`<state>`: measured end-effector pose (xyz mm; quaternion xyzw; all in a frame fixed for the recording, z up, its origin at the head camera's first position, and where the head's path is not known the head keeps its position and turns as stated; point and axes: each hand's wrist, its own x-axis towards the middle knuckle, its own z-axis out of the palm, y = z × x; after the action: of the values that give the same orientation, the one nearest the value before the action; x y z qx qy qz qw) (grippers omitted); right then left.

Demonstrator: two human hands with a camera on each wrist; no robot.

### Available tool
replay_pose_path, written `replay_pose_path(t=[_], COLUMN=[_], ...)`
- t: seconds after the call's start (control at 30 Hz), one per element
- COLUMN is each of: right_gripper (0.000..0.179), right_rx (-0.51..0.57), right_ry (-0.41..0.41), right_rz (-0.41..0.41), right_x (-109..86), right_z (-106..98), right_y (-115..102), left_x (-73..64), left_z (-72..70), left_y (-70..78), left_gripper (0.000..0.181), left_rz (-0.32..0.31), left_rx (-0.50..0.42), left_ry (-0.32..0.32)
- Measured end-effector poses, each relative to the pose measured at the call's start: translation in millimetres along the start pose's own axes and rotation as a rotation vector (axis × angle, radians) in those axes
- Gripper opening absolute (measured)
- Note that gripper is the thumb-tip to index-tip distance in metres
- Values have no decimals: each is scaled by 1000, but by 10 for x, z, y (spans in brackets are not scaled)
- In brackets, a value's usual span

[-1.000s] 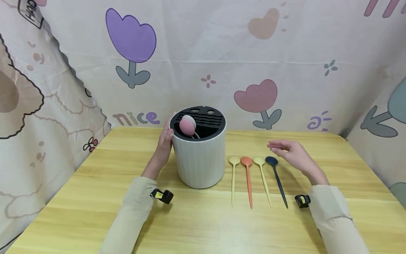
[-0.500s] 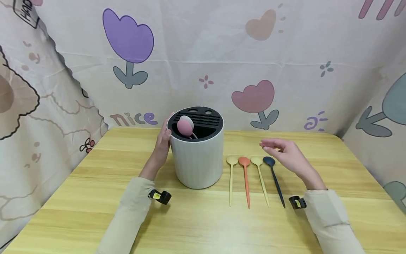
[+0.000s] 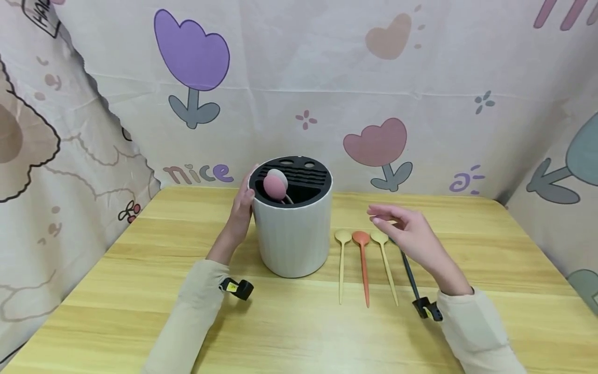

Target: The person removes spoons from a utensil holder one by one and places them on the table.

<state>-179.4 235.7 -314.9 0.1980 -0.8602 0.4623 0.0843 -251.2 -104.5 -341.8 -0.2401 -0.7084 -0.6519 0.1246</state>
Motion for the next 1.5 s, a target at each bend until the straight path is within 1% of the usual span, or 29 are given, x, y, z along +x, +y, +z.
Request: replay_pose_path(t=[0.07,0.2,0.27,0.33,0.47,0.5,0.57,0.63,0.7,0.8,0.87,0.97,1.03,1.13,1.23,1.27,1.4,1.5], right_gripper=[34,33,33,32,32,32,31,29,28,27,26,26,25,27,30,32,36,36], right_rx=[0,-3,3,28,46,49,43,50,40,-6,-36,-25,-1,40,102,135,257,309], right_ry=[-6,-21,-23,-24,-30,-34,-41,-64,-94,-144,-174,-225,-252,-267,-244,-232,-176,-152], right_rz=[-16,-50,-68,-84,-110,-113,-116,-120,-136,-186,-221,-238,-223,-157,-62,-27,94,143], right_x=[-18,-73,-103,-133,-178,-184,-184,-163,-119,-28,46,181,285,448,589,632,760,821], right_z=[30,73,92,114,182,199,227,246,258,270,275,290,308,342,374,384,429,473], right_y=[-65,-204,-270,-330,-441,-472,-538,-610,-682,-790,-869,-1011,-1099,-1195,-1255,-1269,-1318,-1338], left_x=[7,28,43,57,78,81,83,78,68,52,38,25,13,-2,-13,-15,-16,-16], left_z=[-5,9,29,51,95,106,124,134,134,117,97,63,40,20,12,12,2,-9], left_y=[-2,-7,-3,3,-7,-15,-28,-38,-41,-39,-31,-21,-15,-13,-11,-7,6,20], left_gripper=[105,89,87,90,106,108,104,97,95,103,105,95,90,99,112,114,114,115], left_rz=[-3,1,4,5,8,6,1,-5,-15,-21,-25,-28,-29,-34,-33,-34,-32,-31], left_rx=[-2,-11,-20,-30,-36,-33,-26,-19,-10,-5,-7,-10,-10,-7,-13,-13,-15,-16], left_ry=[0,1,-5,-10,-12,-14,-20,-25,-19,-5,-2,2,1,5,5,8,9,8])
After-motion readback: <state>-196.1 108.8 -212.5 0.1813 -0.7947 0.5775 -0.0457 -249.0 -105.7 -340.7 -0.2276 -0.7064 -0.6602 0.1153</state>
